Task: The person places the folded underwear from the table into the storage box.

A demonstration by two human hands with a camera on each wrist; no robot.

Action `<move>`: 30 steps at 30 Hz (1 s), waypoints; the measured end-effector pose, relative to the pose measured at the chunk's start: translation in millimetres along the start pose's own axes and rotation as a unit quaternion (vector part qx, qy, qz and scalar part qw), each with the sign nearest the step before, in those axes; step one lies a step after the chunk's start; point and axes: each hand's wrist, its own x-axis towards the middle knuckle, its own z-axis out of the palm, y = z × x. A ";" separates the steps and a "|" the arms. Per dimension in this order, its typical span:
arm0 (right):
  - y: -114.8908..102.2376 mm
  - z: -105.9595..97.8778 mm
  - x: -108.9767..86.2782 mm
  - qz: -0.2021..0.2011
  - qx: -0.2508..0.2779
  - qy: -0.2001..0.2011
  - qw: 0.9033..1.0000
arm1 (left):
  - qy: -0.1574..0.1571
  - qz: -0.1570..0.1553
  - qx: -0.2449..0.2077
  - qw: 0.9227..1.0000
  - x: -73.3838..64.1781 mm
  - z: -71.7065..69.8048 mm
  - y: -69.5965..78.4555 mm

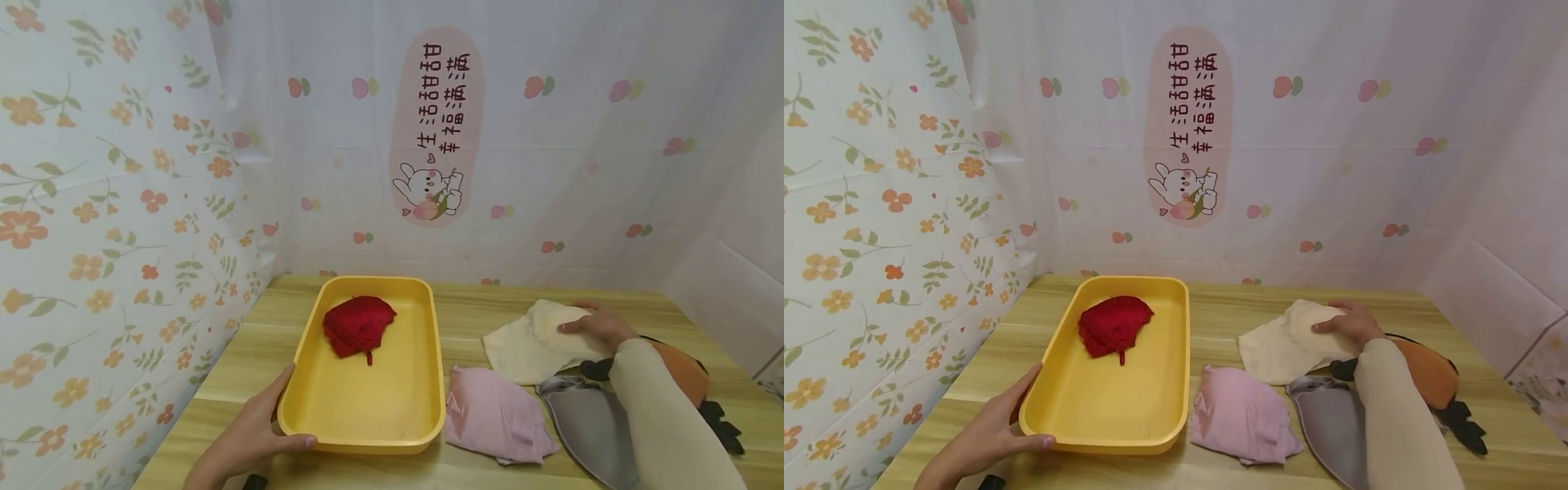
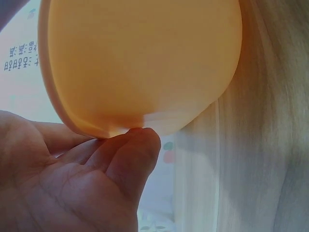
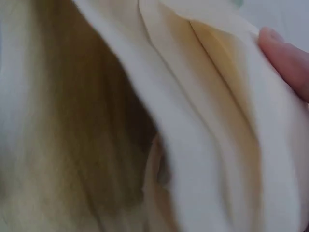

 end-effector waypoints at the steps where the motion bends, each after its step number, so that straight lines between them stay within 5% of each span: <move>1: -0.5 -0.2 0.1 -0.002 0.012 -0.002 1.000 | 0.001 0.001 0.000 1.000 -0.2 0.1 0.2; 13: -22.3 -2.9 0.6 -0.048 0.102 0.030 0.993 | -0.001 -0.009 0.003 1.000 0.7 0.6 0.9; 30: -101.2 4.0 -13.2 -0.111 0.171 0.057 0.977 | -0.001 -0.011 -0.002 1.000 -0.2 0.9 2.1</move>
